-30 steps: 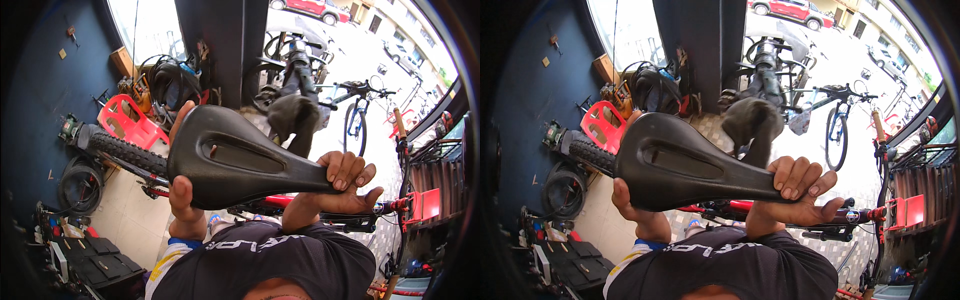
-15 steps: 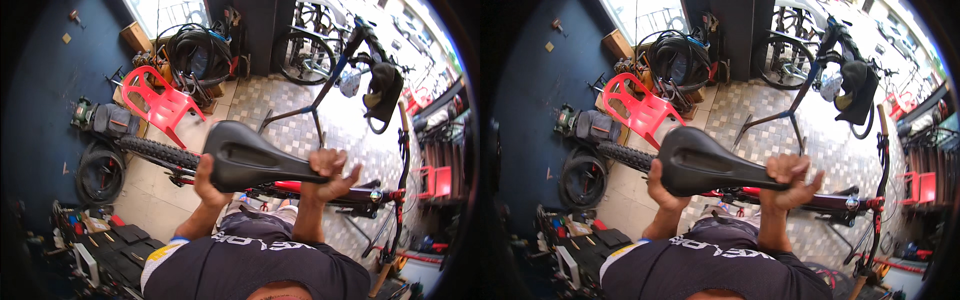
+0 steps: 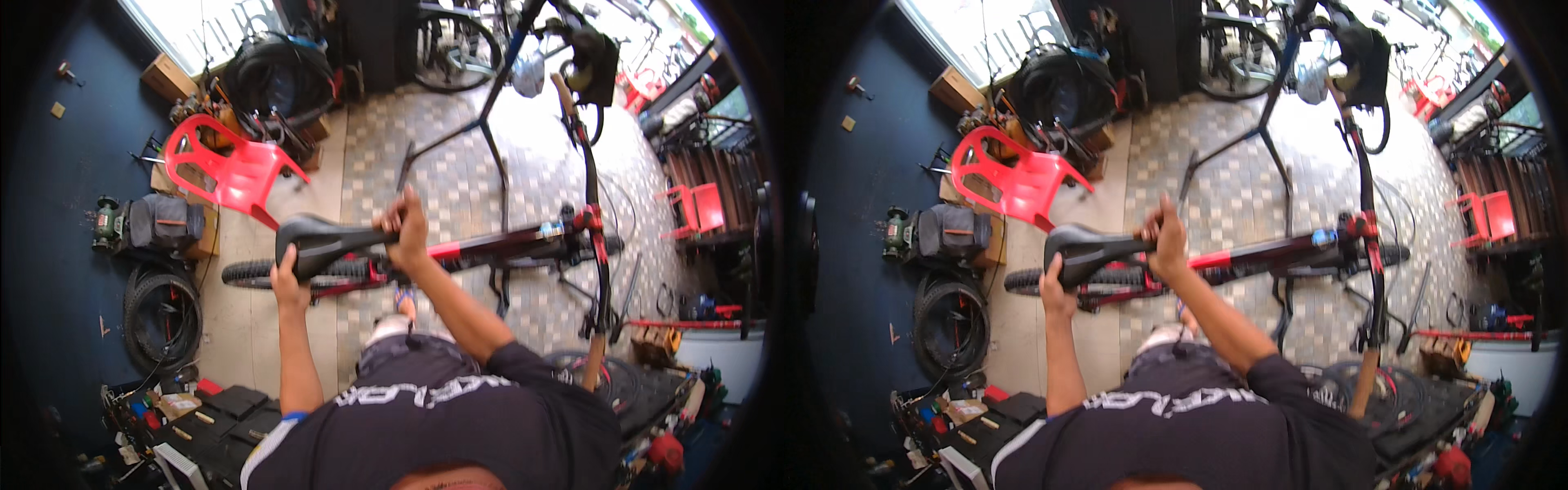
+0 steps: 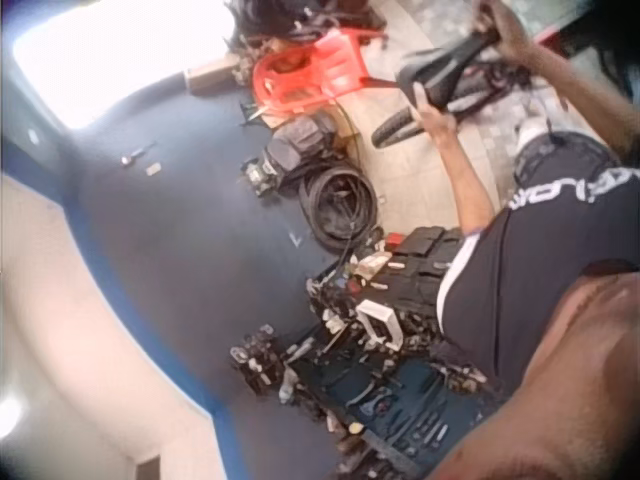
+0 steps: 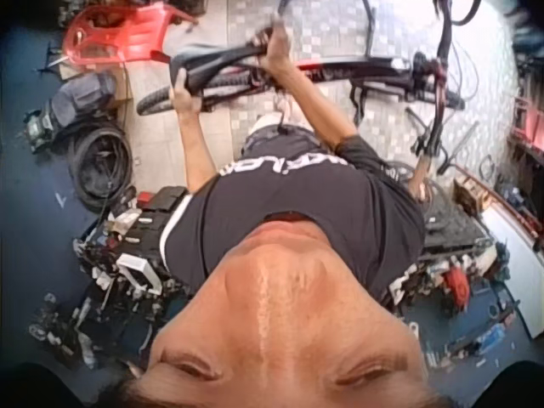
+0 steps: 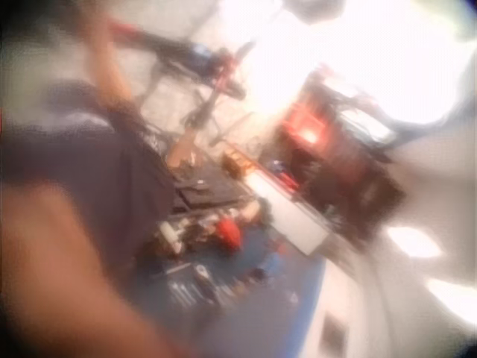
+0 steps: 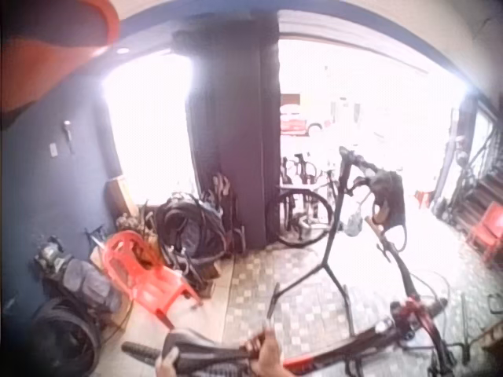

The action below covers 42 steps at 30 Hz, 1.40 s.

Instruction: The person installs the rear wheel onto a mountain bike frame using a hex wrench, then attaches the saddle and adjusts the handlebar stem. The person uses tools to tighten bolts and align components.

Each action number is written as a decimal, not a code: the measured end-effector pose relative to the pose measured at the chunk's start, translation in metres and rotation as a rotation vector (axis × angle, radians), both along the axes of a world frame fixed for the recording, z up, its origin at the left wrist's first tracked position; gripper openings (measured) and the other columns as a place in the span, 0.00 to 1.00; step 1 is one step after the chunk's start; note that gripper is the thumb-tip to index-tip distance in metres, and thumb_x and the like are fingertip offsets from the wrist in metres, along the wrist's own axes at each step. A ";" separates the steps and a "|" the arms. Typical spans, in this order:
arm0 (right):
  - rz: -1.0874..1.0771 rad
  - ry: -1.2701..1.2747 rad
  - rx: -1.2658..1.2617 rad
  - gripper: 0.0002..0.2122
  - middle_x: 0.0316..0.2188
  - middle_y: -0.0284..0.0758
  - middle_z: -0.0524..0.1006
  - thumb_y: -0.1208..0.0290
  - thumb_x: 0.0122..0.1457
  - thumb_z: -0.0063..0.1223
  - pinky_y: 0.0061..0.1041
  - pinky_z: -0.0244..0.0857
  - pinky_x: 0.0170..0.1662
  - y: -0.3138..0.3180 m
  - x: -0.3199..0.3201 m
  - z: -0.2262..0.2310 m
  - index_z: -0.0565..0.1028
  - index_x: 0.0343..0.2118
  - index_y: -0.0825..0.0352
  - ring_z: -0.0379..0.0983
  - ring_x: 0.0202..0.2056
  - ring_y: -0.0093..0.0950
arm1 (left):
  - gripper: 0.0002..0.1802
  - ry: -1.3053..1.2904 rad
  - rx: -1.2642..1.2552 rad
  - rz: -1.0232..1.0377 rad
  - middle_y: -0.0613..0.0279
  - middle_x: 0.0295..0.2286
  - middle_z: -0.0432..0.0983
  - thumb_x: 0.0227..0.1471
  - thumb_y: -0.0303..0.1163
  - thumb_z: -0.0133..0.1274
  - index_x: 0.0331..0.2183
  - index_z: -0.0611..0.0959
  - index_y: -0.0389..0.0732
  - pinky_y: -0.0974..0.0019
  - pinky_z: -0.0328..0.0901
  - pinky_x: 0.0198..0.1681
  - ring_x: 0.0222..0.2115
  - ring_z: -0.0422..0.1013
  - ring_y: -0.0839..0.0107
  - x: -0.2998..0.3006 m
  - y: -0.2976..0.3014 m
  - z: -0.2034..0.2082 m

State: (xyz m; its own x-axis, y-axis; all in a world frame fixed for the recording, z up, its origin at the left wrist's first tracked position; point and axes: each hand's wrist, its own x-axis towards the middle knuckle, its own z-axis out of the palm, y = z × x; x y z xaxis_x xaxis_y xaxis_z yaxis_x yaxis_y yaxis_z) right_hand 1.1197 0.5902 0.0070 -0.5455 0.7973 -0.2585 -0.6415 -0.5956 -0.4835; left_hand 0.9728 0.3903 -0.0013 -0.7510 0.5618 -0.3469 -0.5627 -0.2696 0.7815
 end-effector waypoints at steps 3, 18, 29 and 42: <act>-0.019 -0.179 0.197 0.16 0.17 0.25 0.66 0.54 0.66 0.57 0.27 0.71 0.35 0.003 -0.013 -0.003 0.75 0.31 0.64 0.66 0.21 0.20 | 0.17 0.047 0.033 0.028 0.56 0.40 0.81 0.59 0.33 0.60 0.46 0.81 0.33 0.63 0.78 0.41 0.36 0.81 0.65 -0.020 0.016 -0.004; -0.264 -2.631 0.644 0.29 0.53 0.43 0.72 0.58 0.53 0.65 0.45 0.63 0.57 -0.007 0.321 0.099 0.70 0.57 0.62 0.68 0.57 0.41 | 0.20 0.138 -0.044 -0.127 0.55 0.40 0.81 0.57 0.37 0.56 0.47 0.79 0.32 0.61 0.77 0.40 0.37 0.81 0.62 -0.060 -0.028 -0.020; -0.163 -2.537 0.606 0.08 0.30 0.51 0.82 0.72 0.67 0.40 0.52 0.74 0.41 -0.045 0.286 0.083 0.70 0.45 0.63 0.81 0.37 0.53 | 0.21 0.167 0.034 -0.193 0.54 0.43 0.79 0.59 0.32 0.54 0.51 0.78 0.32 0.60 0.75 0.48 0.42 0.79 0.61 -0.121 -0.091 -0.022; -0.132 -2.438 0.643 0.11 0.35 0.50 0.82 0.70 0.61 0.53 0.54 0.72 0.42 -0.113 0.183 0.101 0.72 0.46 0.59 0.79 0.40 0.54 | 0.29 0.063 -0.267 -0.358 0.46 0.39 0.81 0.60 0.48 0.59 0.45 0.81 0.28 0.54 0.79 0.38 0.34 0.81 0.55 -0.284 -0.161 0.012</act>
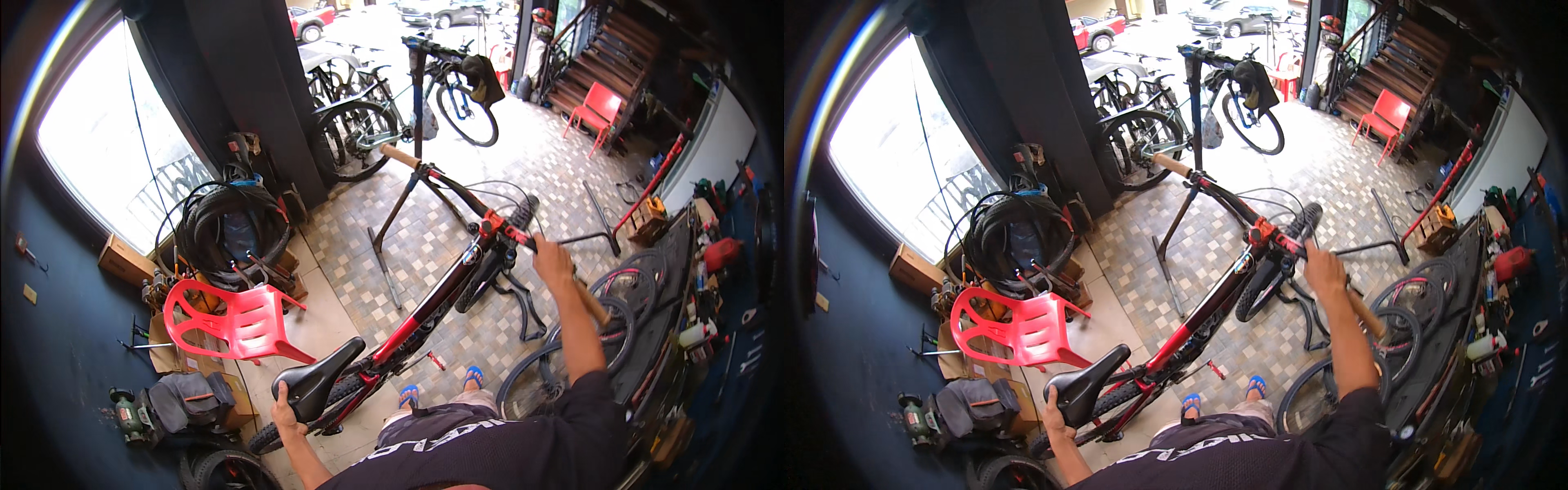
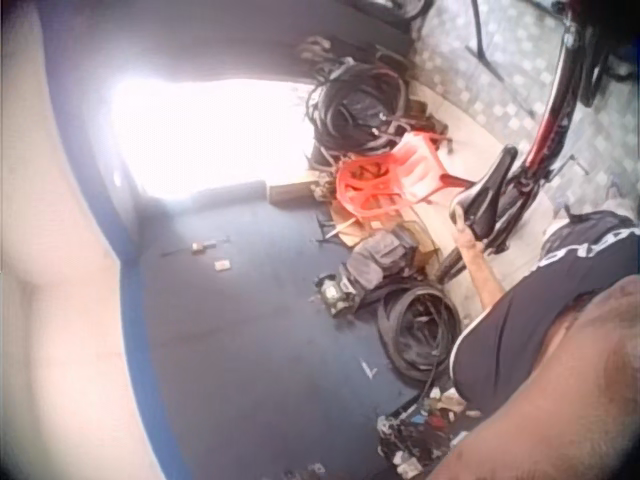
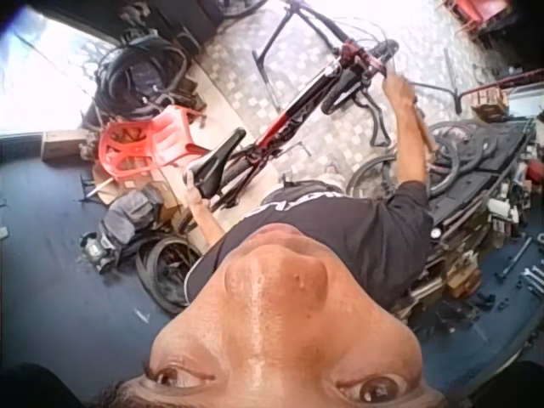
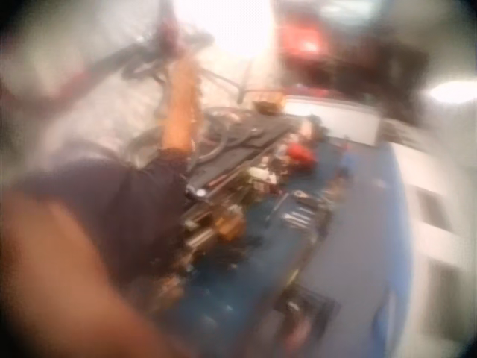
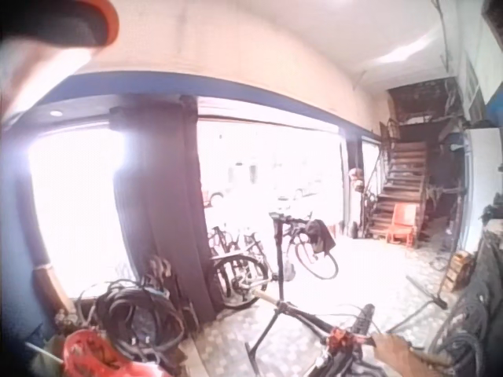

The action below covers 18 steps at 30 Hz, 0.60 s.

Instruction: The person installs the rear wheel onto a mountain bike frame using a hex wrench, then attaches the saddle and adjusts the handlebar stem. The person uses tools to tighten bolts and align components.

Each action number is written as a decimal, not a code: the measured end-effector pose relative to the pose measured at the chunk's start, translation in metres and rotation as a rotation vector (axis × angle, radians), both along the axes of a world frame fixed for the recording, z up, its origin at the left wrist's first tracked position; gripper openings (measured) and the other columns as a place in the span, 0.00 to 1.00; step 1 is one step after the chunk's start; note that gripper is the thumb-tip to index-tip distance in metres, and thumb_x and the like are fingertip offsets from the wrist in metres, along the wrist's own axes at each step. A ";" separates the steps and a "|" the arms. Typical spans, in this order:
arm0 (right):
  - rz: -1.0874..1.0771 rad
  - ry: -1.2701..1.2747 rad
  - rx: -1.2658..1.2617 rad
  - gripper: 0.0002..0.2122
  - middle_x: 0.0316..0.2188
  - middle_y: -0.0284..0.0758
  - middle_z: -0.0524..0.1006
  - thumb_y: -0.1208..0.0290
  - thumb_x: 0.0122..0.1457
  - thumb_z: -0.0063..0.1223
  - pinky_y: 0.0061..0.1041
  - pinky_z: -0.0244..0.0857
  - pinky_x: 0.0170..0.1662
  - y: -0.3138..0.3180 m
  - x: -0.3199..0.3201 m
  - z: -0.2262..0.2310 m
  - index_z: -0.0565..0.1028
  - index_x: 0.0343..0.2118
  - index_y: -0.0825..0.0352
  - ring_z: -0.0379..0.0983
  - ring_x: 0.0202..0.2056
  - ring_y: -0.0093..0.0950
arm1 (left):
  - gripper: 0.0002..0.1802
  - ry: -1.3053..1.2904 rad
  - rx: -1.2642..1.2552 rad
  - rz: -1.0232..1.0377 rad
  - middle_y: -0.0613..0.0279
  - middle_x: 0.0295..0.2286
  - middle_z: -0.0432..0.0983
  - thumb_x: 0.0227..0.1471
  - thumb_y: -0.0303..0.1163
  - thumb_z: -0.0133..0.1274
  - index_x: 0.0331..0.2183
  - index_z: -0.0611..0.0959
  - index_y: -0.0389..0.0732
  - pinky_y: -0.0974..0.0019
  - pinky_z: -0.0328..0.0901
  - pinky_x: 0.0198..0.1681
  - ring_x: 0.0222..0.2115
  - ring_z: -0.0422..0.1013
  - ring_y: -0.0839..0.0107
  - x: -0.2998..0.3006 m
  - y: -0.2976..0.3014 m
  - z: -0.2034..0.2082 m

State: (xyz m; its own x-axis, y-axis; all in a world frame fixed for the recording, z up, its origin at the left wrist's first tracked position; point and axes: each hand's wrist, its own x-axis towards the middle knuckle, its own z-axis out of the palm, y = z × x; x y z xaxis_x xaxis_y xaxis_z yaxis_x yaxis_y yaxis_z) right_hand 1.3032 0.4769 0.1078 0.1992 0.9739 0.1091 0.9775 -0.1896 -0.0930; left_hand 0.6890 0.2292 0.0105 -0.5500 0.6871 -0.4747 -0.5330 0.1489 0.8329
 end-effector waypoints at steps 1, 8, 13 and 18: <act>0.005 0.014 -0.018 0.12 0.35 0.50 0.82 0.70 0.60 0.53 0.54 0.72 0.42 0.000 0.003 0.001 0.72 0.47 0.58 0.79 0.40 0.54 | 0.28 0.034 -0.050 0.022 0.47 0.38 0.81 0.59 0.47 0.61 0.44 0.82 0.28 0.54 0.78 0.36 0.32 0.81 0.56 -0.013 -0.004 -0.011; 0.037 0.079 -0.165 0.13 0.31 0.50 0.81 0.70 0.59 0.58 0.54 0.71 0.42 -0.124 -0.100 0.075 0.69 0.45 0.61 0.78 0.37 0.56 | 0.28 -0.157 -0.049 0.022 0.48 0.41 0.82 0.60 0.49 0.59 0.46 0.82 0.32 0.49 0.77 0.46 0.39 0.81 0.51 -0.098 -0.098 0.025; -0.100 0.064 -0.176 0.12 0.32 0.47 0.81 0.70 0.59 0.56 0.53 0.72 0.40 -0.177 -0.111 0.038 0.71 0.46 0.59 0.79 0.37 0.53 | 0.29 -0.078 -0.111 -0.007 0.46 0.43 0.82 0.61 0.51 0.57 0.47 0.82 0.31 0.49 0.75 0.49 0.42 0.81 0.49 -0.125 -0.110 -0.002; -0.061 -0.015 -0.175 0.13 0.32 0.42 0.81 0.70 0.59 0.54 0.50 0.73 0.39 -0.169 -0.100 0.011 0.73 0.47 0.57 0.81 0.35 0.49 | 0.35 0.054 -0.241 -0.072 0.46 0.45 0.81 0.55 0.54 0.62 0.49 0.81 0.30 0.52 0.76 0.46 0.40 0.81 0.53 -0.145 -0.125 0.003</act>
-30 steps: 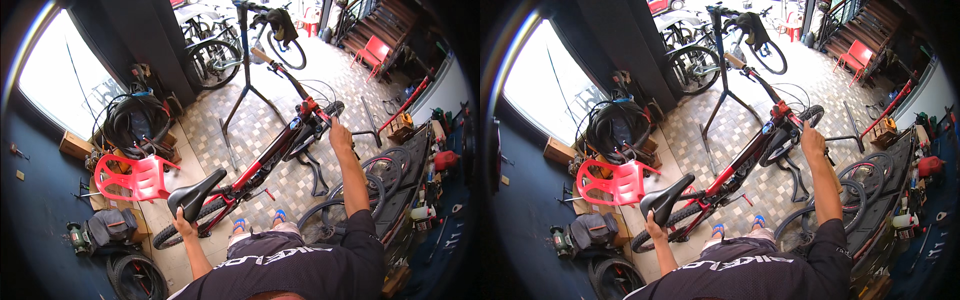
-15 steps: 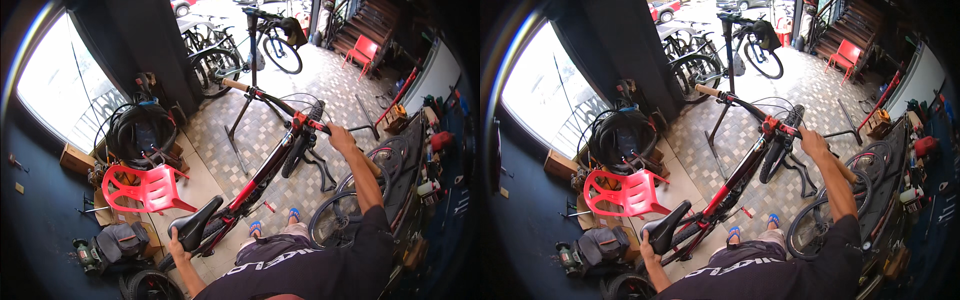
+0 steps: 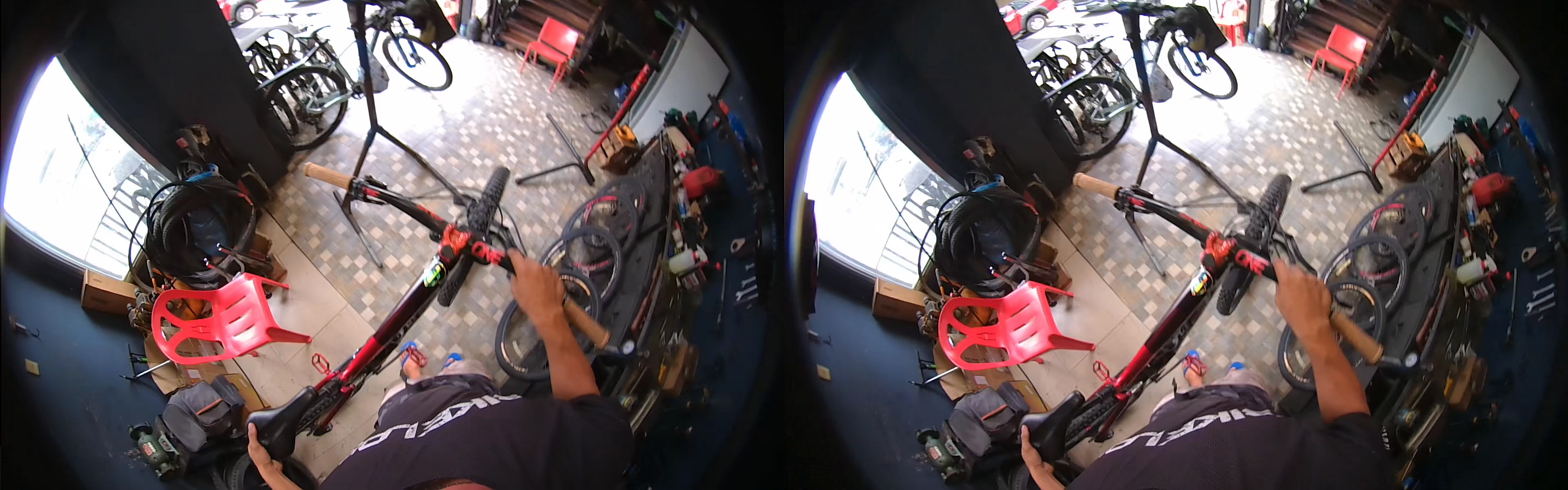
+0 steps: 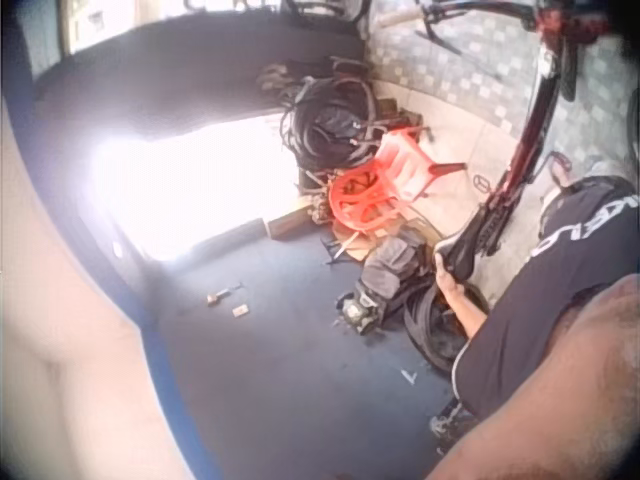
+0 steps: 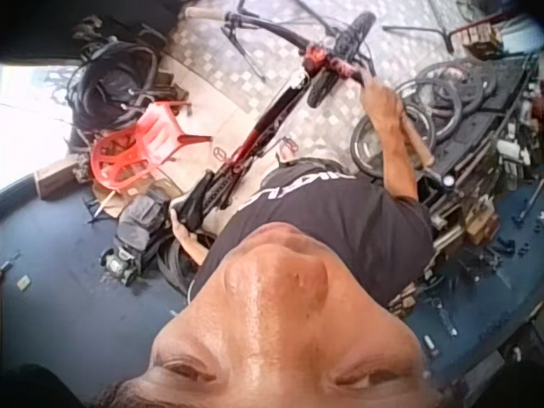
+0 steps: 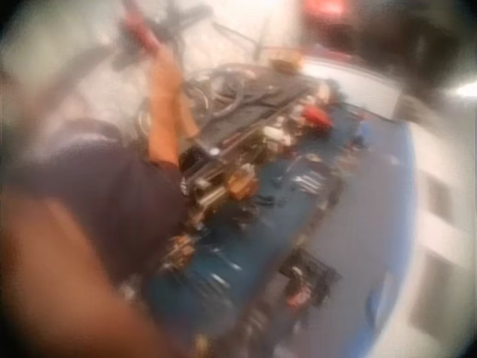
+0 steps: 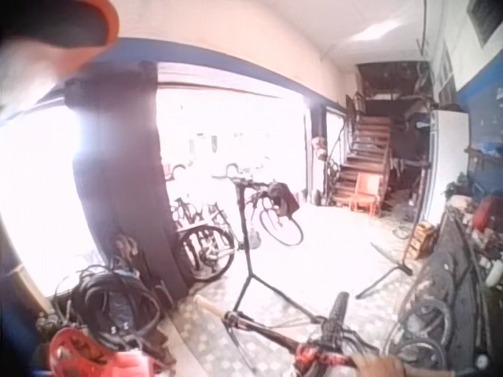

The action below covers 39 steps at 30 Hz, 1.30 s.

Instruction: The person installs the rear wheel onto a mountain bike frame using a hex wrench, then attaches the saddle and adjusts the handlebar stem. The person uses tools to tighten bolts and align components.

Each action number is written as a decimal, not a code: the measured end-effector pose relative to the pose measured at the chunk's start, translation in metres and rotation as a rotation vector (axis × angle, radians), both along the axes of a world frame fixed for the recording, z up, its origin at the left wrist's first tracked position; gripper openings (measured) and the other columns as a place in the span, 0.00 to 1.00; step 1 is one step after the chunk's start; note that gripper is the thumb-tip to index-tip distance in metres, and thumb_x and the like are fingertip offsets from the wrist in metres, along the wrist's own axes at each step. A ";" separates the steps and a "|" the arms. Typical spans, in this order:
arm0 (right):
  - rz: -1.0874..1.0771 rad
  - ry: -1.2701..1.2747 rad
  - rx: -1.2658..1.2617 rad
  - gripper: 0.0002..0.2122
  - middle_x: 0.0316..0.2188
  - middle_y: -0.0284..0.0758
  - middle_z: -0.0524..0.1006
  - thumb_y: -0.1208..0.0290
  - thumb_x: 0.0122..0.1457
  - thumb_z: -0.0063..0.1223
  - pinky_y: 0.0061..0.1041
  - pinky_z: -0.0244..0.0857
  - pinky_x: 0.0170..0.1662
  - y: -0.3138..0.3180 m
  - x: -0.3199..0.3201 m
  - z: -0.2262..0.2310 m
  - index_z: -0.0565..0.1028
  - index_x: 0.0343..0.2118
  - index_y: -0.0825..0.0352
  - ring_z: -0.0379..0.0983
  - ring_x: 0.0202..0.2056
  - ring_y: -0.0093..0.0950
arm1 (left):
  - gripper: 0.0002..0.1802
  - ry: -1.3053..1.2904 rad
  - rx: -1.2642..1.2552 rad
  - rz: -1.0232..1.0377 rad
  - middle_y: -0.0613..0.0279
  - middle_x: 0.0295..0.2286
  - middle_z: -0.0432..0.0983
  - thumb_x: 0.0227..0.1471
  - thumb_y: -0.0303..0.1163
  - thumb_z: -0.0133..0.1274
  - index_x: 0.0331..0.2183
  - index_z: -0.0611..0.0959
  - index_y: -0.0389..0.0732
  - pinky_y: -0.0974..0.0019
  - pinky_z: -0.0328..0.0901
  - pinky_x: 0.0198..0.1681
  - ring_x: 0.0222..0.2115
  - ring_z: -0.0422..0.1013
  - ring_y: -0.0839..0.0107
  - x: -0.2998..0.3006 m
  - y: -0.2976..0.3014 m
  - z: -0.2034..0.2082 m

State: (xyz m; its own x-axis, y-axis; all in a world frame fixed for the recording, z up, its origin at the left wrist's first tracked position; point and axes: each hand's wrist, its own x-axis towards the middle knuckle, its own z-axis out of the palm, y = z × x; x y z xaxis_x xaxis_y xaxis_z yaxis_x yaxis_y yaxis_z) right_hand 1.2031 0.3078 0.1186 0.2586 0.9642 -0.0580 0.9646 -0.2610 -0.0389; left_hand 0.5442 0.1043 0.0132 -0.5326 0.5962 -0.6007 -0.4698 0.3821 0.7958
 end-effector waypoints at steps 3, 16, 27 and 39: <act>0.093 -0.026 0.108 0.09 0.29 0.40 0.81 0.72 0.60 0.50 0.48 0.75 0.35 -0.006 0.011 0.004 0.73 0.43 0.58 0.81 0.31 0.47 | 0.33 0.881 -0.310 -0.312 0.48 0.49 0.78 0.56 0.46 0.62 0.53 0.78 0.30 0.54 0.68 0.55 0.51 0.74 0.52 -0.030 0.018 -0.004; 0.085 0.044 0.133 0.09 0.31 0.39 0.82 0.72 0.60 0.51 0.48 0.74 0.38 -0.050 0.049 0.002 0.75 0.44 0.56 0.81 0.34 0.47 | 0.20 1.573 0.869 -1.096 0.49 0.48 0.80 0.58 0.45 0.60 0.45 0.86 0.41 0.52 0.66 0.54 0.49 0.75 0.49 0.332 0.380 0.140; -0.123 0.112 0.181 0.11 0.33 0.41 0.82 0.70 0.57 0.55 0.46 0.73 0.42 -0.104 0.045 -0.008 0.77 0.44 0.53 0.80 0.39 0.47 | 0.30 1.489 0.866 -1.606 0.44 0.30 0.83 0.63 0.57 0.45 0.41 0.86 0.40 0.48 0.71 0.38 0.35 0.78 0.42 0.376 0.474 0.105; -0.243 0.020 0.656 0.21 0.35 0.40 0.83 0.47 0.60 0.61 0.37 0.69 0.50 -0.157 0.024 0.006 0.83 0.38 0.65 0.77 0.42 0.41 | 0.32 1.689 1.108 -1.583 0.47 0.22 0.82 0.65 0.58 0.43 0.32 0.88 0.41 0.49 0.72 0.35 0.28 0.80 0.46 0.398 0.484 0.129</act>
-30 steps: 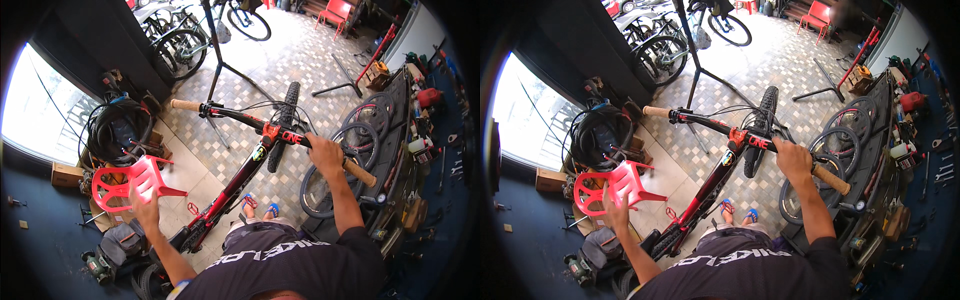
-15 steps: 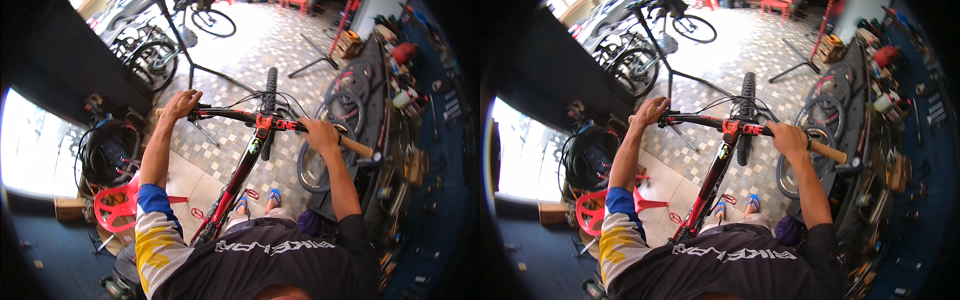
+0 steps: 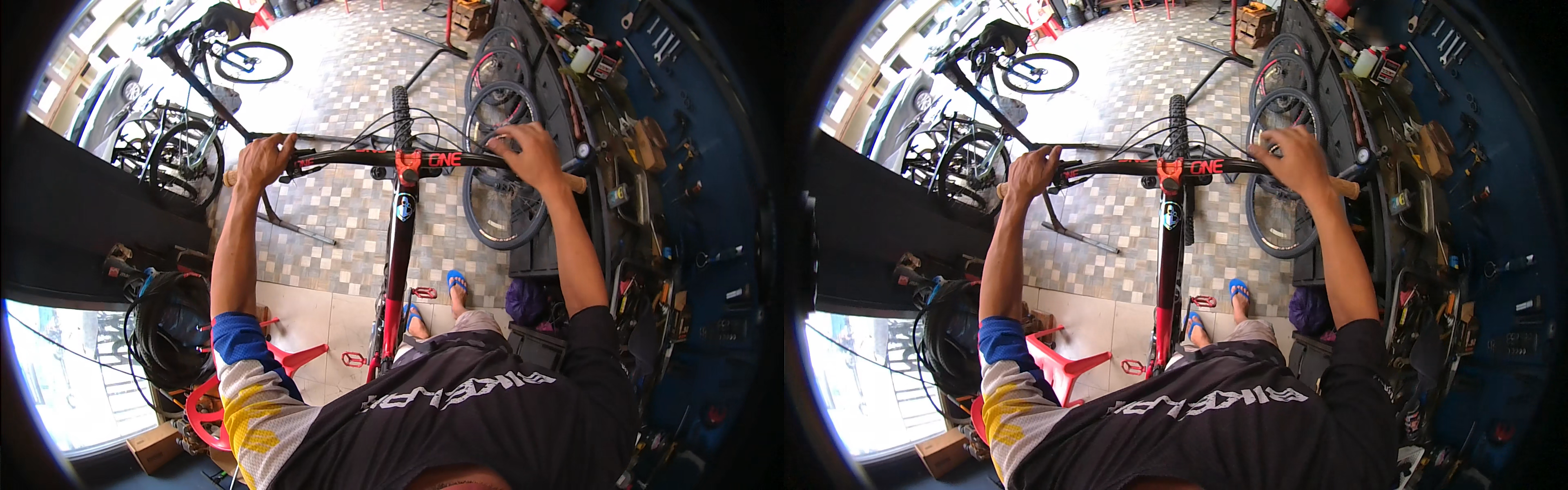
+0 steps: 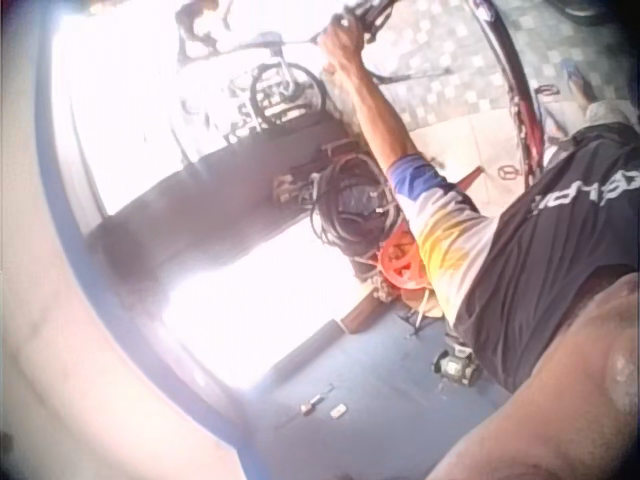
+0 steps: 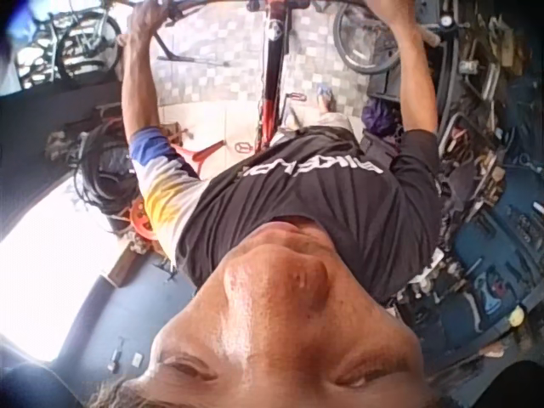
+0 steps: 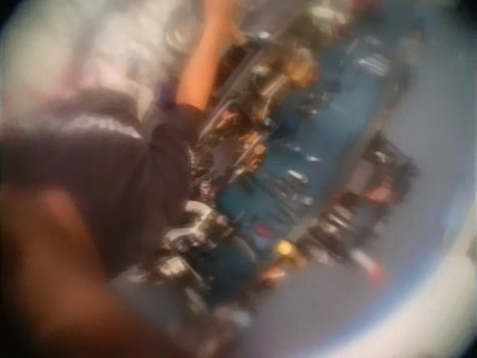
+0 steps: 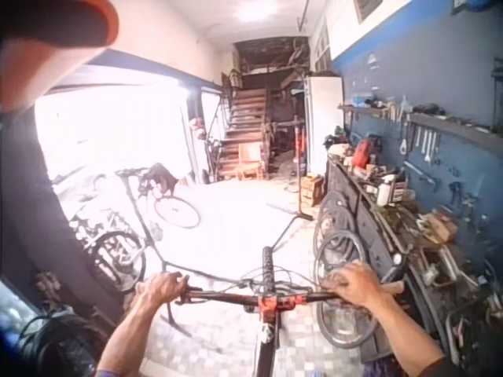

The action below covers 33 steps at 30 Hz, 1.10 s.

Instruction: The person installs the rear wheel onto a mountain bike frame using a hex wrench, then attaches the saddle and adjusts the handlebar stem. The person uses tools to tighten bolts and align components.

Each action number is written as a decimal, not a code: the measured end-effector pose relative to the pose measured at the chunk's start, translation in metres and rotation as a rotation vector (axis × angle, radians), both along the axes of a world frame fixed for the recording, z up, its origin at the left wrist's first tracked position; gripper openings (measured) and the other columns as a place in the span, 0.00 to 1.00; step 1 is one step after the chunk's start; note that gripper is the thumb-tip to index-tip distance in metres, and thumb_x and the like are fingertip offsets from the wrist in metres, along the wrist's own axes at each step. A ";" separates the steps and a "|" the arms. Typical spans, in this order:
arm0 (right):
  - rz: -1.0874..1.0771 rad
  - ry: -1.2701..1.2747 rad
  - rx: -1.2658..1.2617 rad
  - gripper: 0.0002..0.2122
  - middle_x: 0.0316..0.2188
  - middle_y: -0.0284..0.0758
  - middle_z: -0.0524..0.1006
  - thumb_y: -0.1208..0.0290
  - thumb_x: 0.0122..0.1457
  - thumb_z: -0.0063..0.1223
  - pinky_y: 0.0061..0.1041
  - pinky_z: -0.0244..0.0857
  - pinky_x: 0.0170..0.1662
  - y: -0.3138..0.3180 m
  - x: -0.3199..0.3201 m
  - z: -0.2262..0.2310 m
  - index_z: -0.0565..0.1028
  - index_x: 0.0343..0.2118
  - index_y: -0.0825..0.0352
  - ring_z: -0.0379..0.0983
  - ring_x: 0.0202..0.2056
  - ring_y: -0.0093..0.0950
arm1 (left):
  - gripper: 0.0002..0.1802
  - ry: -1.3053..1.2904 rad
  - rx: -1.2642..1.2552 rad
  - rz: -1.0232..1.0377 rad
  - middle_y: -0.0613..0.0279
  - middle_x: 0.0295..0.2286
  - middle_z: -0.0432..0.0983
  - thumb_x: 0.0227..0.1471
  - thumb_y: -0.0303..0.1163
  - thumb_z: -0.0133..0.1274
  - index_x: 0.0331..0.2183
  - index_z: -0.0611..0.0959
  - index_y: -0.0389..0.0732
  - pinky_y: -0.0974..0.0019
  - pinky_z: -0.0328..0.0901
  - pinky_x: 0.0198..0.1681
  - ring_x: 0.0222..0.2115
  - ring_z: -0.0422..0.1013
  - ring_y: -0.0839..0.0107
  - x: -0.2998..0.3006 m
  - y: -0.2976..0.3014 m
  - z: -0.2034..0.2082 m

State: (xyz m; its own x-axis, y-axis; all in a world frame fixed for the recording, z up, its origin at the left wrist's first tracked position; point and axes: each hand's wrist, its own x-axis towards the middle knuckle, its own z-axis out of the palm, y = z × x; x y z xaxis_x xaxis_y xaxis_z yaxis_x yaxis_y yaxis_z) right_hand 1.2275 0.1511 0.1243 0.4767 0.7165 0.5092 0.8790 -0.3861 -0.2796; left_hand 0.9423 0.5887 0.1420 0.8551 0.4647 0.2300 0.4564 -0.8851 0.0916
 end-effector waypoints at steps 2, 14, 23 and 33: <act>-0.116 0.108 -0.014 0.21 0.35 0.41 0.83 0.48 0.62 0.59 0.37 0.69 0.50 -0.020 0.015 0.003 0.83 0.39 0.65 0.77 0.41 0.41 | 0.35 -0.031 -0.017 0.060 0.44 0.23 0.81 0.65 0.60 0.41 0.31 0.88 0.40 0.48 0.71 0.36 0.30 0.80 0.44 0.002 -0.001 -0.001; -0.296 0.437 -0.288 0.36 0.40 0.47 0.83 0.31 0.64 0.39 0.42 0.70 0.49 -0.039 0.020 -0.015 0.83 0.44 0.65 0.79 0.45 0.47 | 0.43 0.143 -0.216 0.005 0.45 0.27 0.83 0.65 0.67 0.32 0.36 0.88 0.40 0.46 0.70 0.43 0.35 0.79 0.46 0.025 0.031 0.005; -0.238 0.240 -0.374 0.36 0.26 0.48 0.81 0.30 0.65 0.34 0.42 0.61 0.55 -0.040 0.023 -0.019 0.76 0.50 0.62 0.79 0.39 0.49 | 0.38 0.183 -0.181 -0.031 0.42 0.27 0.82 0.67 0.63 0.30 0.43 0.83 0.41 0.44 0.68 0.42 0.34 0.78 0.43 0.026 0.037 -0.004; -0.215 0.078 -0.205 0.30 0.22 0.47 0.80 0.35 0.66 0.39 0.40 0.62 0.52 -0.031 0.018 -0.018 0.74 0.42 0.63 0.76 0.33 0.49 | 0.30 0.035 -0.113 -0.028 0.36 0.24 0.79 0.69 0.58 0.34 0.40 0.74 0.39 0.40 0.66 0.38 0.31 0.78 0.38 0.014 0.034 -0.015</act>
State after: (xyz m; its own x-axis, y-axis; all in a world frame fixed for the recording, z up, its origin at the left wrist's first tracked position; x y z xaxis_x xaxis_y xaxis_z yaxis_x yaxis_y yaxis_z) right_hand 1.2451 0.1201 0.1062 0.6603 0.6792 0.3205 0.7502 -0.6162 -0.2397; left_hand 0.9559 0.6225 0.1270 0.8749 0.4615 0.1470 0.4359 -0.8826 0.1762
